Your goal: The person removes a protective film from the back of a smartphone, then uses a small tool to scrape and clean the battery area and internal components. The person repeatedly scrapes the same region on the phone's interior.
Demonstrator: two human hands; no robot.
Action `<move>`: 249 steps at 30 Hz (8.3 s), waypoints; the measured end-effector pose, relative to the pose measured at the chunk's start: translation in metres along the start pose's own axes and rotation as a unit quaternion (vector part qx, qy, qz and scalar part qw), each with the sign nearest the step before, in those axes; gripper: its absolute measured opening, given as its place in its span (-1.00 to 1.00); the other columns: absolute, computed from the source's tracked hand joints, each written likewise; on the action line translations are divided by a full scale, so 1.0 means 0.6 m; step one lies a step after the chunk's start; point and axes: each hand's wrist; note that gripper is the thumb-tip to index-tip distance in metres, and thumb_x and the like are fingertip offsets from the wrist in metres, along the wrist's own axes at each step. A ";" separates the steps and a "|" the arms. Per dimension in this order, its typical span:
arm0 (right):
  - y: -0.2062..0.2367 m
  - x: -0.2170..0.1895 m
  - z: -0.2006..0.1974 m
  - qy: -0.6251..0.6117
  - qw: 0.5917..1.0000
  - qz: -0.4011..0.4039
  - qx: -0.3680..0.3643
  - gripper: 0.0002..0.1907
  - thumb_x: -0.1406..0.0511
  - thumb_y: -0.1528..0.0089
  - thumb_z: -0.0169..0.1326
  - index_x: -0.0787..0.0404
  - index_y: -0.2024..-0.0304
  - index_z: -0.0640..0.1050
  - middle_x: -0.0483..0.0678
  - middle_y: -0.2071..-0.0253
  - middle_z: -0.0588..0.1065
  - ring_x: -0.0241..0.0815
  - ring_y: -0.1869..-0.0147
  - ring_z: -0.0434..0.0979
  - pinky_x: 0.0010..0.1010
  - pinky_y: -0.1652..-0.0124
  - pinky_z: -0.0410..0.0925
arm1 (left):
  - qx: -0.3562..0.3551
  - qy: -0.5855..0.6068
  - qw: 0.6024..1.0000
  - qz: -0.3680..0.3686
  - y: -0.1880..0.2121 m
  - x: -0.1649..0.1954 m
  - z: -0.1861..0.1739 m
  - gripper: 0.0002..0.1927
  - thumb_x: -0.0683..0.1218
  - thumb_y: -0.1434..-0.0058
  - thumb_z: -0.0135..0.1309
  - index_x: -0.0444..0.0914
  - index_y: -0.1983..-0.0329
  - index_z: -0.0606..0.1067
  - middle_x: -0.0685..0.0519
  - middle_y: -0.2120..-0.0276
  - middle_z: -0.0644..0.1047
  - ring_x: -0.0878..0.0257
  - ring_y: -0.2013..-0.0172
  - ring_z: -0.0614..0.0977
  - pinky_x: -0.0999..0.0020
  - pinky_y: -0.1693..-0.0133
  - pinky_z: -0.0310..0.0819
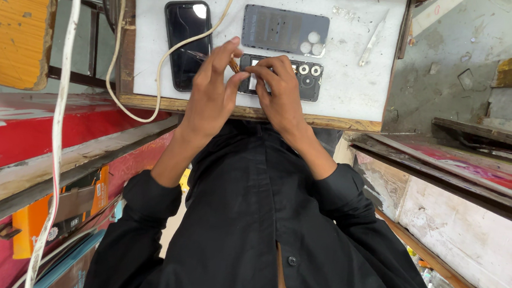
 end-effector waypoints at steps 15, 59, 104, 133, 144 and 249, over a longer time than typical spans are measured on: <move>-0.004 -0.006 -0.007 0.025 0.999 -0.032 -0.023 -0.78 0.41 -0.17 0.34 0.28 0.14 0.63 -0.04 0.18 0.49 -0.01 0.02 0.42 -0.21 0.05 0.36 | 0.089 0.009 0.996 0.012 0.026 -0.007 0.013 -0.30 -0.29 -0.40 0.25 -0.13 -0.45 0.15 -0.08 0.14 0.58 0.13 0.15 0.69 0.28 0.13 0.62; -0.055 0.047 -0.056 0.071 0.986 0.020 0.152 -0.61 0.67 -0.21 0.03 0.28 -0.01 0.61 0.03 0.08 0.60 -0.04 0.06 0.57 -0.33 0.11 0.43 | 0.008 -0.121 0.991 -0.053 0.004 0.022 0.009 -0.48 -0.22 -0.33 0.27 -0.20 -0.30 0.35 -0.13 0.22 0.53 -0.04 0.29 0.62 0.09 0.24 0.53; 0.018 -0.004 -0.006 0.022 1.000 -0.014 -0.002 -0.71 0.60 -0.14 0.12 0.33 0.11 0.61 0.03 0.09 0.47 0.05 -0.07 0.42 -0.18 -0.01 0.36 | -0.027 0.093 0.994 0.046 0.008 0.013 0.001 -0.28 -0.48 -0.36 -0.14 -0.10 -0.49 0.08 -0.14 -0.07 0.46 0.01 -0.08 0.60 0.19 -0.14 0.61; 0.010 -0.020 -0.025 0.015 0.998 0.004 -0.059 -0.60 0.52 -0.14 0.22 0.36 -0.05 0.54 0.08 0.04 0.43 0.13 -0.09 0.35 -0.13 -0.08 0.30 | -0.028 0.046 0.999 0.006 0.013 0.006 0.001 -0.26 -0.44 -0.40 0.05 -0.06 -0.50 0.11 -0.09 0.03 0.53 0.08 0.07 0.67 0.27 0.03 0.67; 0.002 -0.010 -0.015 0.034 0.999 0.031 -0.013 -0.90 0.46 -0.20 0.27 0.31 0.22 0.65 -0.01 0.25 0.54 0.01 0.09 0.51 -0.21 0.11 0.38 | 0.050 0.053 0.997 0.000 0.021 0.009 0.014 -0.33 -0.39 -0.45 0.10 -0.09 -0.48 0.14 -0.04 0.08 0.56 0.17 0.11 0.68 0.31 0.05 0.64; 0.027 -0.002 -0.010 0.023 1.000 -0.007 -0.009 -0.69 0.59 -0.11 0.17 0.28 0.11 0.62 -0.03 0.09 0.50 0.03 -0.08 0.42 -0.20 -0.05 0.38 | -0.041 -0.047 0.997 -0.043 0.011 0.027 0.003 -0.37 -0.29 -0.35 0.16 -0.17 -0.40 0.19 -0.19 -0.01 0.49 -0.16 0.05 0.57 0.04 0.00 0.47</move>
Point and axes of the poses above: each hand's wrist, its own y-axis away from the middle knuckle, its own z-axis out of the palm, x = y × z
